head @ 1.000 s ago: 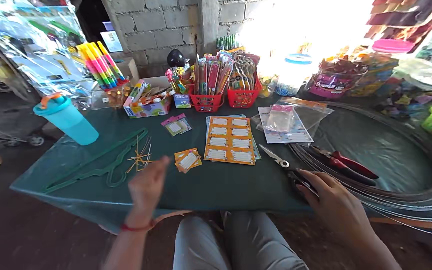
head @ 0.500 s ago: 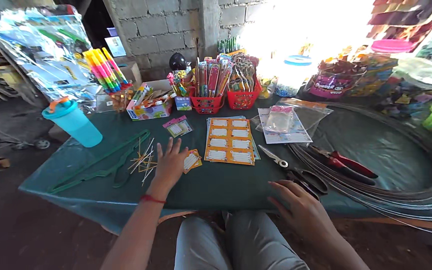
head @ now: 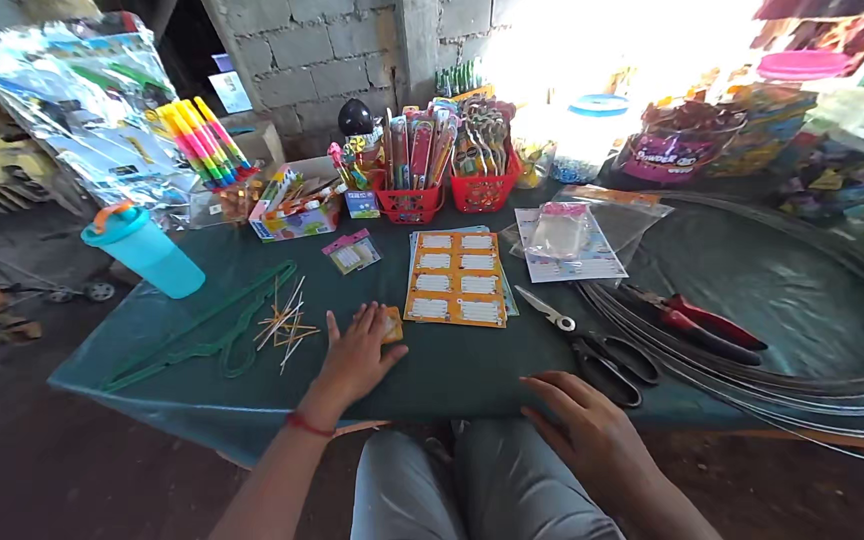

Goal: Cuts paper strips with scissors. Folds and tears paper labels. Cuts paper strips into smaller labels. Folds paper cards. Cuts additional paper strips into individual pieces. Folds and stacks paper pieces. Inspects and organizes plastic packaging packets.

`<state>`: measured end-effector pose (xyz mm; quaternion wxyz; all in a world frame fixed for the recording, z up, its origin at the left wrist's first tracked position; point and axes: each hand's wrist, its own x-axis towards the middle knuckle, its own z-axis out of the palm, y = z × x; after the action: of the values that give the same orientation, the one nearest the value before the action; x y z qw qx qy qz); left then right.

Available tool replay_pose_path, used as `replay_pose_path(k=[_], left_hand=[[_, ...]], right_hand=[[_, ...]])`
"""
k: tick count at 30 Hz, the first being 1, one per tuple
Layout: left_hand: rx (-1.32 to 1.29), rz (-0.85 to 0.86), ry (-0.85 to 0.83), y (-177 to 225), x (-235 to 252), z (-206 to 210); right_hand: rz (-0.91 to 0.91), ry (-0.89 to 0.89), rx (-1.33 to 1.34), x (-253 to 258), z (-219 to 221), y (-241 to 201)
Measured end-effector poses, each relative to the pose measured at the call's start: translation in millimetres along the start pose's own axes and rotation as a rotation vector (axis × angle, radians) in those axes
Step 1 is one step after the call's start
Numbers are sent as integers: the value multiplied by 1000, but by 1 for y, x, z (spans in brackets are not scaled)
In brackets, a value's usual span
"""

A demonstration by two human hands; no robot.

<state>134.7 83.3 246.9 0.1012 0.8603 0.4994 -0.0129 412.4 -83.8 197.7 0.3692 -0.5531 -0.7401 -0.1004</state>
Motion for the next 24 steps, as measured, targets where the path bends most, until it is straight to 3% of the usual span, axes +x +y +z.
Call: replay_pose_path(k=[3,8,11,15,20,24], left_hand=[[-5,128,116,22,-35,23],[183,411,689,28,-61,95],[209,462,855,31,-66,109],[124,505,902,56,-66,105],[21,542,958,64,-50,88],[-223,538,708,67,-47,63]], right_hand=[[50,-65,174,-6,0,-14],[383,-399,833,-21,15,-34],[529,-392,1124,-18,35,-51],[593,-265,1200,1,43,-71],[469,-129,1040,19,35,-61],[349,-54,868,31,27,-34]])
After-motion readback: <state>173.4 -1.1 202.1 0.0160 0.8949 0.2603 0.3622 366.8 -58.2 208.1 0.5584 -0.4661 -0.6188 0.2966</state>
